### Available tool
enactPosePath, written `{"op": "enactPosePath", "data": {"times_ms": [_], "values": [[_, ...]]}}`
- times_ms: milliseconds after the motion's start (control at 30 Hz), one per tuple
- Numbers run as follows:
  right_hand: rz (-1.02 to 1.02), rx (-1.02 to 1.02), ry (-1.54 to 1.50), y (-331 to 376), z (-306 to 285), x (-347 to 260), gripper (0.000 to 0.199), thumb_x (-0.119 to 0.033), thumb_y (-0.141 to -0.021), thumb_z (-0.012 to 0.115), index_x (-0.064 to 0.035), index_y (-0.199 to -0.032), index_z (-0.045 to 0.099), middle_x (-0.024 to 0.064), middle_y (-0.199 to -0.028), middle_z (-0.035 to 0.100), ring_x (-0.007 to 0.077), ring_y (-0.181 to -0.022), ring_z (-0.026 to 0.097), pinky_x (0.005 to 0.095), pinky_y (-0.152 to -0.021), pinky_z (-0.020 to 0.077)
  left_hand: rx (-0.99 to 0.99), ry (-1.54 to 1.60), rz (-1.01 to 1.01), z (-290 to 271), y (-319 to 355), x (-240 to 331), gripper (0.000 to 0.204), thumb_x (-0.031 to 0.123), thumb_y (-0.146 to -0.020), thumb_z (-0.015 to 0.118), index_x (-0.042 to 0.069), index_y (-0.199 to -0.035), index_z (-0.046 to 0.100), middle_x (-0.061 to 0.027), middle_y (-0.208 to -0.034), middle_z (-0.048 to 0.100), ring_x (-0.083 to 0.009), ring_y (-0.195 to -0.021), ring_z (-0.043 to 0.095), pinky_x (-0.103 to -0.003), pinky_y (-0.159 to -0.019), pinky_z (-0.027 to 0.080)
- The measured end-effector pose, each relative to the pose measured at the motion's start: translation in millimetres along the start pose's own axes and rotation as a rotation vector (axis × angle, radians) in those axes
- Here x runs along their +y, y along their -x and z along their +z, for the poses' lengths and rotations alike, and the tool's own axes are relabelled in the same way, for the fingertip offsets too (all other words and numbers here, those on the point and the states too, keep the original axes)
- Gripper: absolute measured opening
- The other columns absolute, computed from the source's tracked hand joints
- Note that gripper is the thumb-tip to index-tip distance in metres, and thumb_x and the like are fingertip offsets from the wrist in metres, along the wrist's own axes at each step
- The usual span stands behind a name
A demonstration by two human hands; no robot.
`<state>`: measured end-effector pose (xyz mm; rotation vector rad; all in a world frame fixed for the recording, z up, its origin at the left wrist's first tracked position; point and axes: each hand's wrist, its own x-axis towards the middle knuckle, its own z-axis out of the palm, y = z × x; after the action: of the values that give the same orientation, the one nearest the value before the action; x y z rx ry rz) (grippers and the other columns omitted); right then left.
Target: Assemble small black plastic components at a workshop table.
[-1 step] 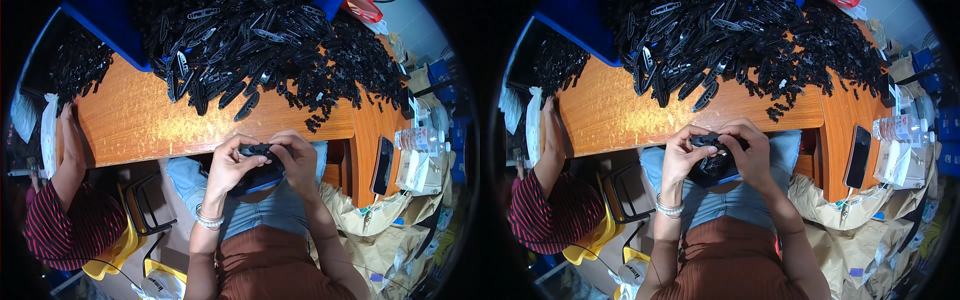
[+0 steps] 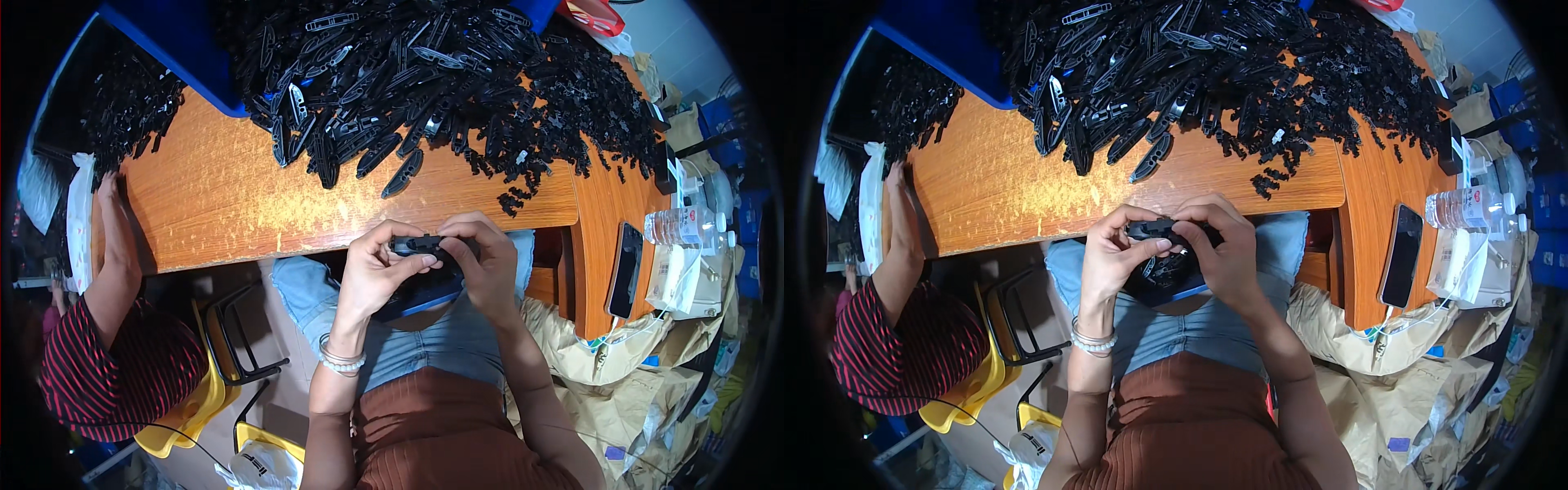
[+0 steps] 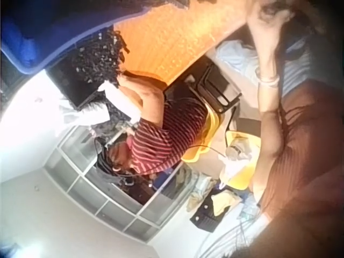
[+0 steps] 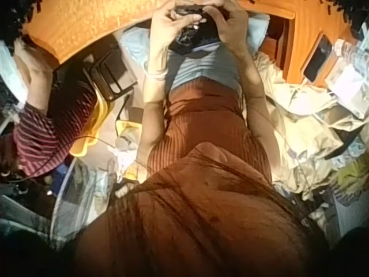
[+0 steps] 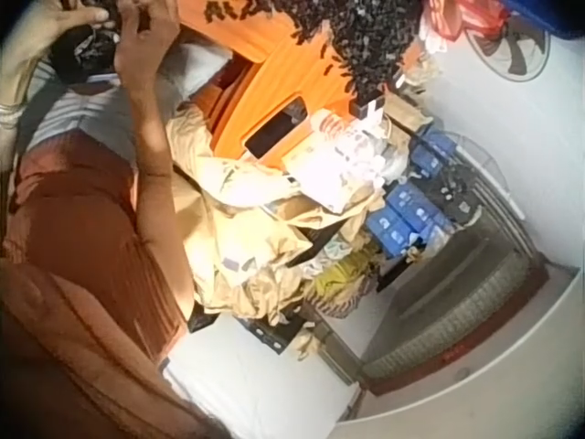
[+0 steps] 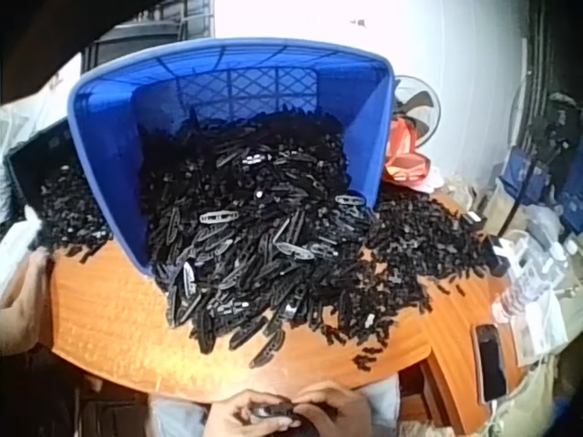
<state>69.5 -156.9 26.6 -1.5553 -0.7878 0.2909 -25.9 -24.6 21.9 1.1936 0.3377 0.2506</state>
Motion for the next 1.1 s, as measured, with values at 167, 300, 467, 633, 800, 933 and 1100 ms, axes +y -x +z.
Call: {"op": "enactPosePath", "data": {"times_ms": [167, 300, 467, 633, 800, 933, 1100], "values": [[-0.19, 0.035, 0.318, 3, -5, 4, 0.007, 0.0, -0.08, 0.063, 0.0016, -0.086, 0.06, 0.011, -0.089, 0.06, 0.0189, -0.08, 0.058, 0.0256, -0.071, 0.044, 0.038, -0.034, 0.022, 2, 3, 0, 0.022, -0.007, -0.078, 0.065, -0.005, -0.099, 0.058, -0.0113, -0.084, 0.066, -0.0108, -0.073, 0.066, -0.018, -0.061, 0.052], [-0.096, -0.011, 0.164, -2, -4, -7, 0.015, -0.001, -0.079, 0.064, 0.0009, -0.094, 0.061, 0.0085, -0.087, 0.061, 0.0163, -0.079, 0.058, 0.025, -0.069, 0.044, 0.086, -0.078, 0.057, 2, 5, 1, 0.02, -0.008, -0.078, 0.065, -0.003, -0.096, 0.06, -0.0075, -0.083, 0.066, -0.0081, -0.074, 0.064, -0.016, -0.061, 0.049], [0.409, -0.193, -0.264, 12, -8, 12, 0.024, -0.002, -0.08, 0.065, 0.0032, -0.103, 0.06, 0.006, -0.084, 0.063, 0.0106, -0.074, 0.058, 0.0228, -0.068, 0.0441, 0.039, -0.248, 0.189, -4, 4, -2, 0.016, -0.006, -0.076, 0.066, -0.002, -0.091, 0.062, -0.0044, -0.08, 0.066, -0.0083, -0.074, 0.064, -0.017, -0.062, 0.049], [0.45, -0.153, -0.385, 18, -8, 15, 0.027, -0.002, -0.079, 0.066, 0.0039, -0.105, 0.061, 0.0057, -0.08, 0.064, 0.0088, -0.069, 0.058, 0.022, -0.064, 0.0443, -0.053, -0.243, -0.079, -8, 8, 9, 0.014, -0.002, -0.081, 0.062, -0.005, -0.094, 0.066, -0.0102, -0.083, 0.066, -0.0136, -0.072, 0.064, -0.022, -0.068, 0.049], [0.321, -0.387, -0.009, 5, -23, 13, 0.017, -0.006, -0.079, 0.065, -0.0012, -0.096, 0.066, 0.0023, -0.075, 0.063, 0.0044, -0.065, 0.056, 0.0208, -0.059, 0.0424, 0.022, -0.749, 0.325, -23, -7, 11, 0.011, 0.005, -0.081, 0.064, -0.003, -0.087, 0.067, -0.0122, -0.079, 0.066, -0.0175, -0.065, 0.064, -0.028, -0.063, 0.049], [-0.264, 0.22, 0.765, -36, -32, 39, 0.006, -0.002, -0.077, 0.063, 0.0001, -0.083, 0.063, 0.0099, -0.079, 0.06, 0.0228, -0.072, 0.058, 0.0313, -0.064, 0.0446, 0.324, -1.151, 0.563, -5, -45, 12, 0.024, 0.005, -0.073, 0.068, -0.002, -0.095, 0.06, -0.0137, -0.085, 0.057, -0.0295, -0.082, 0.056, -0.036, -0.072, 0.046], [-0.265, 0.281, 1.006, -62, -36, 45, 0.004, 0.0, -0.077, 0.061, 0.0007, -0.08, 0.059, 0.0125, -0.085, 0.057, 0.0299, -0.076, 0.053, 0.0358, -0.067, 0.0439, 0.332, -1.203, 0.587, -7, -70, -9, 0.033, 0.003, -0.072, 0.066, -0.002, -0.102, 0.055, -0.0157, -0.084, 0.055, -0.0341, -0.084, 0.054, -0.039, -0.075, 0.045]]}}
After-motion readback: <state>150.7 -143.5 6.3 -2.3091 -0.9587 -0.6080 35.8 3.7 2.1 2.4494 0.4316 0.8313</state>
